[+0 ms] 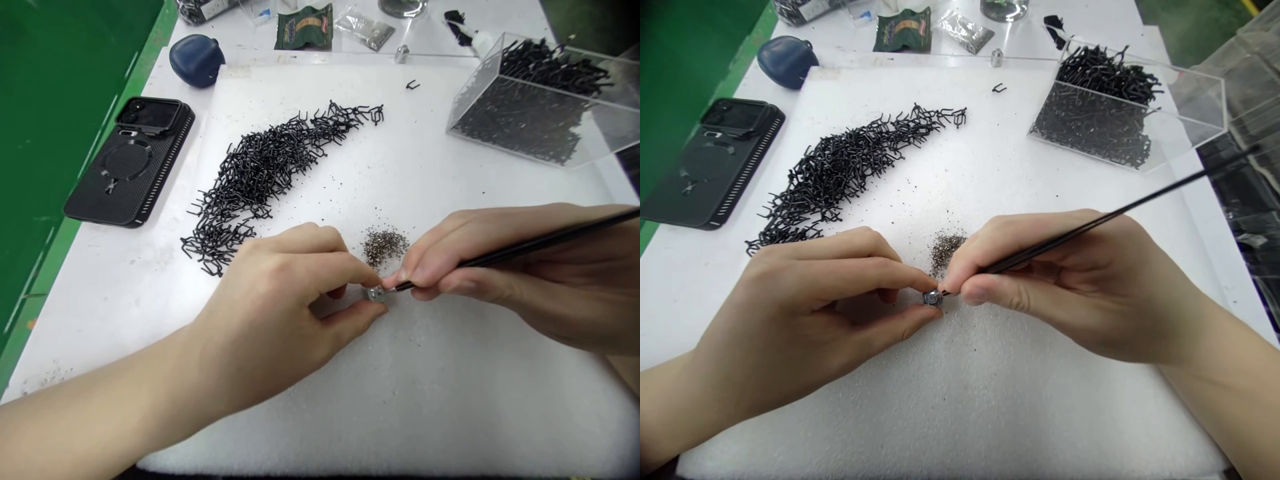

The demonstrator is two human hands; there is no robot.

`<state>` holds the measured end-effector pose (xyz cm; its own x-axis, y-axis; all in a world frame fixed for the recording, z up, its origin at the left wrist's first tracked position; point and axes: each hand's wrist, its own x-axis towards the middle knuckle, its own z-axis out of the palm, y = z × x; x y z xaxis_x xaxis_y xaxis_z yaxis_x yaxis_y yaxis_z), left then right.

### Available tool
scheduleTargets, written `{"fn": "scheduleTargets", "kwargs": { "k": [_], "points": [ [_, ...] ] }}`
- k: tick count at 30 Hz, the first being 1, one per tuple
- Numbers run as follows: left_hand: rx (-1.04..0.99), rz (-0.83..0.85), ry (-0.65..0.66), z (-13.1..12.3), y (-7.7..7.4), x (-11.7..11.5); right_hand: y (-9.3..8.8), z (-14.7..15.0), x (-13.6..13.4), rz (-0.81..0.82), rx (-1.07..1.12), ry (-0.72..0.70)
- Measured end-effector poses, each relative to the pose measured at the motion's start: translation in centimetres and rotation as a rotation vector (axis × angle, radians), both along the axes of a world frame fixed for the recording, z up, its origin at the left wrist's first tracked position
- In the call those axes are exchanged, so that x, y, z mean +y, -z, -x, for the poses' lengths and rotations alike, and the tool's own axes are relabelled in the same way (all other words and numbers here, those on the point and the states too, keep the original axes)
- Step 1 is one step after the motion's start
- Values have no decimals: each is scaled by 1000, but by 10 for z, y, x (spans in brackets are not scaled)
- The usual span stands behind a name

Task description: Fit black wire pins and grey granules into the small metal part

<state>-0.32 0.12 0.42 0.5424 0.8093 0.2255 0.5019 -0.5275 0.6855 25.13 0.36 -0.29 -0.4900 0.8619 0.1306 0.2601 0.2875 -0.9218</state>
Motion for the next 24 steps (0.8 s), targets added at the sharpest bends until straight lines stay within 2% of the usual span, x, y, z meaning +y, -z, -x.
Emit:
{"fn": "scheduleTargets", "kwargs": {
  "k": [12,17,19,21,24],
  "points": [
    [8,14,-4,1,1,-2,6,-1,4,-76,30,-50],
    [5,10,-7,0,-1,-1,5,0,2,-86,26,-30],
    [-6,0,-7,0,0,0,3,0,2,-98,16,35],
    [-13,-13,-11,-1,1,1,1,0,4,-153,16,181],
    [-15,-8,-8,-1,1,1,-4,-5,8,-420,-130,364]
  ]
}}
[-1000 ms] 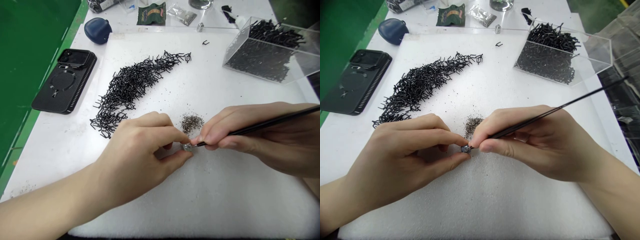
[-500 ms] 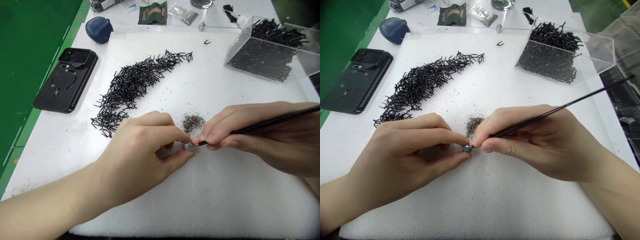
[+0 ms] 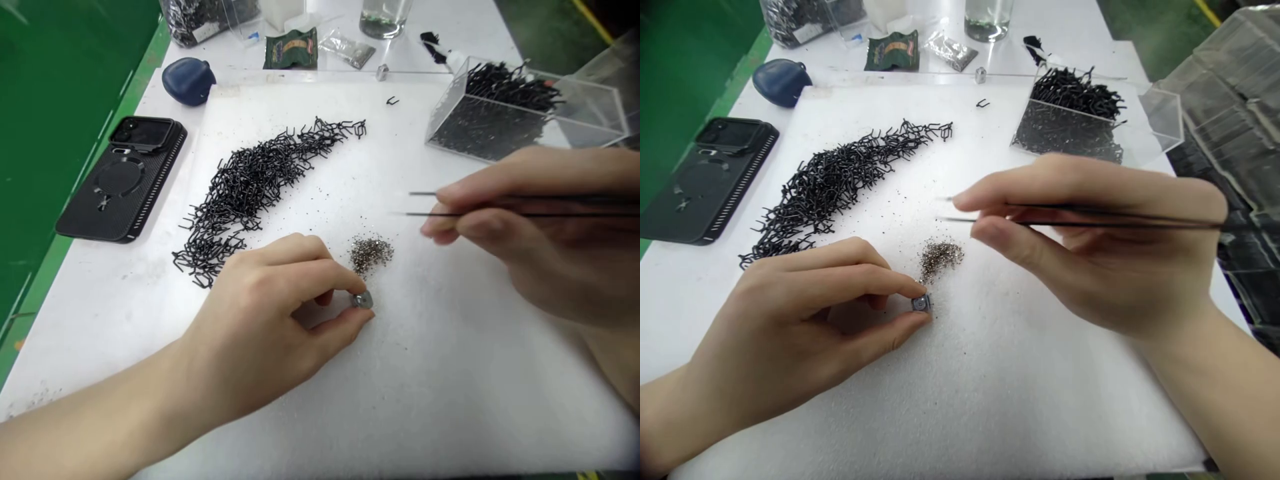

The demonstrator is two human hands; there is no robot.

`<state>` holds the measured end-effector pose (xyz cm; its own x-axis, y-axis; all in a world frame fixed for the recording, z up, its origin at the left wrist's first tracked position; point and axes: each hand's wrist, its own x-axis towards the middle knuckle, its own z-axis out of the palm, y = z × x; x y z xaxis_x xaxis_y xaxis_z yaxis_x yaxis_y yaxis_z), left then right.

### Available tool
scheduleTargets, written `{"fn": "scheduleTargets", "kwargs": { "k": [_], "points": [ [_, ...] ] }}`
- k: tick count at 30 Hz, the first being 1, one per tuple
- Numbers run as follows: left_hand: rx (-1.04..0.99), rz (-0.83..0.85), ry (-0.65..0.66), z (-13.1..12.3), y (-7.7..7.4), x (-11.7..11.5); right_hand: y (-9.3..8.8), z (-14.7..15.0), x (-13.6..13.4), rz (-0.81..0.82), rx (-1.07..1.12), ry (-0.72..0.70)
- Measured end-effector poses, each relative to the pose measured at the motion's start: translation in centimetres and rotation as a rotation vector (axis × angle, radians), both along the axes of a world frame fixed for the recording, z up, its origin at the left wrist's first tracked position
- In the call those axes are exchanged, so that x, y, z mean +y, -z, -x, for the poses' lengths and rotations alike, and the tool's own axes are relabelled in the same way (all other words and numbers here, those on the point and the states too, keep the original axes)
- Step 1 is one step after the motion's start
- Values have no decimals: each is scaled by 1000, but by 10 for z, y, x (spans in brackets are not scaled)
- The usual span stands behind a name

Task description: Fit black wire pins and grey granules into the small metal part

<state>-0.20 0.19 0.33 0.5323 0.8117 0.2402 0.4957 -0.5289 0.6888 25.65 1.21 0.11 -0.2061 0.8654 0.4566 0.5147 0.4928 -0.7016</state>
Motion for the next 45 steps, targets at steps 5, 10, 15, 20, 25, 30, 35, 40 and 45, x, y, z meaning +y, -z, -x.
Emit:
{"fn": "scheduleTargets", "kwargs": {
  "k": [5,10,15,20,25,30,35,40,45],
  "points": [
    [-27,42,-8,1,-1,-1,-8,-18,8,-193,-424,20],
    [-71,85,-13,2,-3,-2,-8,-30,14,-263,-602,-169],
    [-157,134,22,3,0,0,-8,-26,13,-269,-535,-34],
    [-273,157,79,5,9,-1,-28,-20,5,-101,-433,68],
    [-333,160,179,5,9,0,-50,2,25,76,-552,-183],
    [-348,189,202,6,4,0,-45,59,76,97,-480,-141],
    [-358,206,190,6,8,2,-31,89,105,228,-437,-168],
    [-375,202,170,5,14,4,-22,89,108,240,-388,-186],
    [-399,227,143,7,9,3,-29,69,96,208,-214,-174]
  ]
}}
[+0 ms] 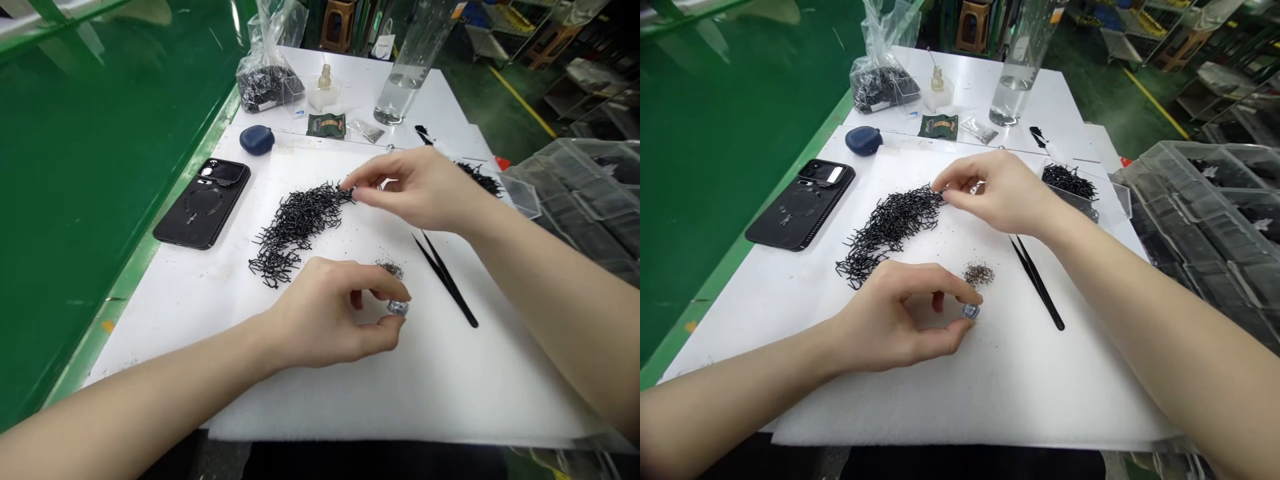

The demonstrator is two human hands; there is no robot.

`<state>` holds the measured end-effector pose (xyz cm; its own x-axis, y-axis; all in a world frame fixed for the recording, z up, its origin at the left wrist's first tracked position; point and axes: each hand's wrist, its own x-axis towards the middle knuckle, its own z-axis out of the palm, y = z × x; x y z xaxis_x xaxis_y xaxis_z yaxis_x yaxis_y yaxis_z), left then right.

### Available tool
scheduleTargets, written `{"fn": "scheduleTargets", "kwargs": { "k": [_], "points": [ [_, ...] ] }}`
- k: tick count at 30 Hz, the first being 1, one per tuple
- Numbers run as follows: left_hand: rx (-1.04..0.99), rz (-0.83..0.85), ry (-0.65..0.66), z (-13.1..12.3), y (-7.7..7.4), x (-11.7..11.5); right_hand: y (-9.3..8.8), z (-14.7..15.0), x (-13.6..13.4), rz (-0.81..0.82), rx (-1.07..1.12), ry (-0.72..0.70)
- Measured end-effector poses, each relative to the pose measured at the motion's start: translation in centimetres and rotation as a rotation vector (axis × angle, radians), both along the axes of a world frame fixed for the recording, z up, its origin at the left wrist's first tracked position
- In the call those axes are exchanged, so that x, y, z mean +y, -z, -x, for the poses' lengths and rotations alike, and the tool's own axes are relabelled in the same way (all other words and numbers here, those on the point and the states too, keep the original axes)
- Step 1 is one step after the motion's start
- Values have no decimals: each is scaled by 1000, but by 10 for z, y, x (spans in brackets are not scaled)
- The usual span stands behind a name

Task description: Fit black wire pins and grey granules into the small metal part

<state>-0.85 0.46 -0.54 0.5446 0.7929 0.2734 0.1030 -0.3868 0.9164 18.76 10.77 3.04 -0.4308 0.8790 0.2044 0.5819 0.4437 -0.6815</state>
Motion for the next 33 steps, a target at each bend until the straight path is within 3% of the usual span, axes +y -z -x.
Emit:
{"fn": "scheduleTargets", "kwargs": {
  "k": [4,8,14,18,21,24,33],
  "points": [
    [0,117,-44,1,-11,0,-2,-31,-33,0,265,157],
    [-79,344,-81,1,-19,4,8,-49,-64,24,410,209],
    [-213,545,-78,6,-14,12,18,-41,-80,-21,523,180],
    [-288,692,-10,10,-9,14,16,-31,-94,-131,592,154],
    [-329,755,40,11,-8,16,13,-26,-106,-219,577,198],
    [-357,809,53,10,-9,17,11,-23,-113,-190,493,221],
    [-362,824,21,9,-11,17,9,-17,-114,-234,461,96]
  ]
}}
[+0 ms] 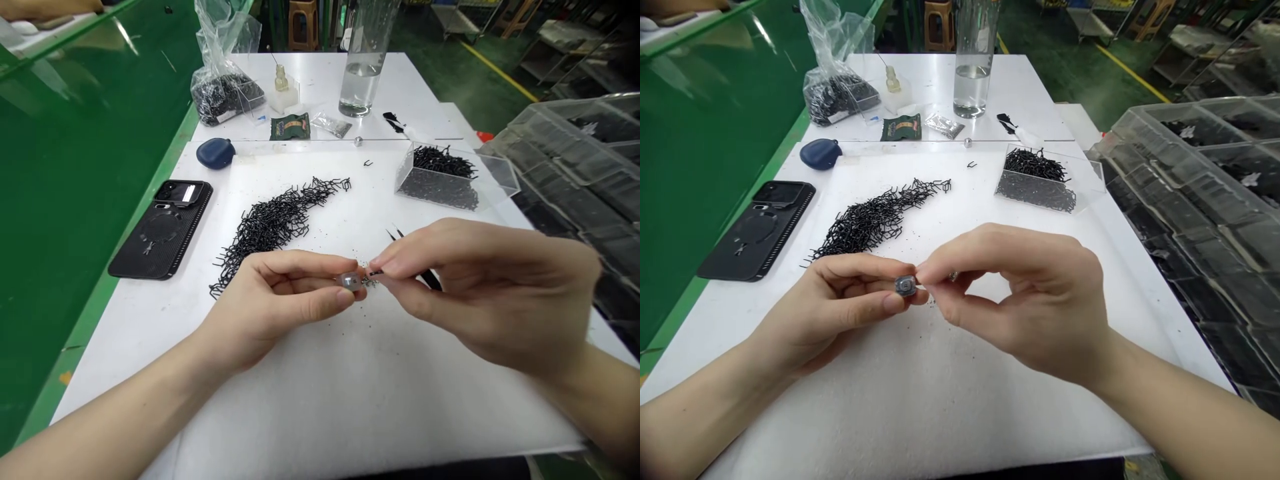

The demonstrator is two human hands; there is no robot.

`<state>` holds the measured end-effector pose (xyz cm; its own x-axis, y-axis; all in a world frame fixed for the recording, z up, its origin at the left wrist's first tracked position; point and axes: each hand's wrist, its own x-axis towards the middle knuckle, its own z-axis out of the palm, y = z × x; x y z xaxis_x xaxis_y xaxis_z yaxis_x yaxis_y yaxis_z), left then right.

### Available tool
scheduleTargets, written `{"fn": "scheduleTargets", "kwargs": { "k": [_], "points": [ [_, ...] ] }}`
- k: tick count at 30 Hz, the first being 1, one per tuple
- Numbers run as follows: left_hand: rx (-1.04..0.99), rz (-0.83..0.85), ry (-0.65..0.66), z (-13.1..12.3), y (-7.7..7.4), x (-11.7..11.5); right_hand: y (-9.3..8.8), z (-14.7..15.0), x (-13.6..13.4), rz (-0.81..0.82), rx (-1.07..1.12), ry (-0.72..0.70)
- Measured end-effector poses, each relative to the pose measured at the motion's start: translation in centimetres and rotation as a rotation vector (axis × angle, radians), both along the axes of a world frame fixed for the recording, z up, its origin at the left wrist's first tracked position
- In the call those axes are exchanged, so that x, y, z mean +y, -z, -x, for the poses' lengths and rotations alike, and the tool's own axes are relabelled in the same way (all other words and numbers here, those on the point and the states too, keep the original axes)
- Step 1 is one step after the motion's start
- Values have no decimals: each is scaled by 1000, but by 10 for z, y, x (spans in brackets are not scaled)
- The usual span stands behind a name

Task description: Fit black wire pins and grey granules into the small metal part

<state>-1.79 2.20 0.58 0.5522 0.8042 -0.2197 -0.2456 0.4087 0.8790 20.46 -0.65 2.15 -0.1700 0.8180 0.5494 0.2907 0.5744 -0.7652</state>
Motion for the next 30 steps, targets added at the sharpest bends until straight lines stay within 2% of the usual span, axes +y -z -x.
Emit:
{"fn": "scheduleTargets", "kwargs": {
  "k": [6,12,16,21,27,30],
  "points": [
    [-33,33,-6,-2,1,2,-4,4,-6,-35,-117,61],
    [-57,68,8,-1,-1,3,2,8,-11,31,-33,131],
    [-84,72,15,-3,-1,2,-7,11,-10,119,-5,178],
    [-54,67,11,-3,1,3,-12,13,-7,125,-14,180],
    [-20,72,6,-1,0,3,4,8,-7,-28,5,162],
    [-17,73,2,-2,0,2,5,6,-7,-53,-10,162]
  ]
}}
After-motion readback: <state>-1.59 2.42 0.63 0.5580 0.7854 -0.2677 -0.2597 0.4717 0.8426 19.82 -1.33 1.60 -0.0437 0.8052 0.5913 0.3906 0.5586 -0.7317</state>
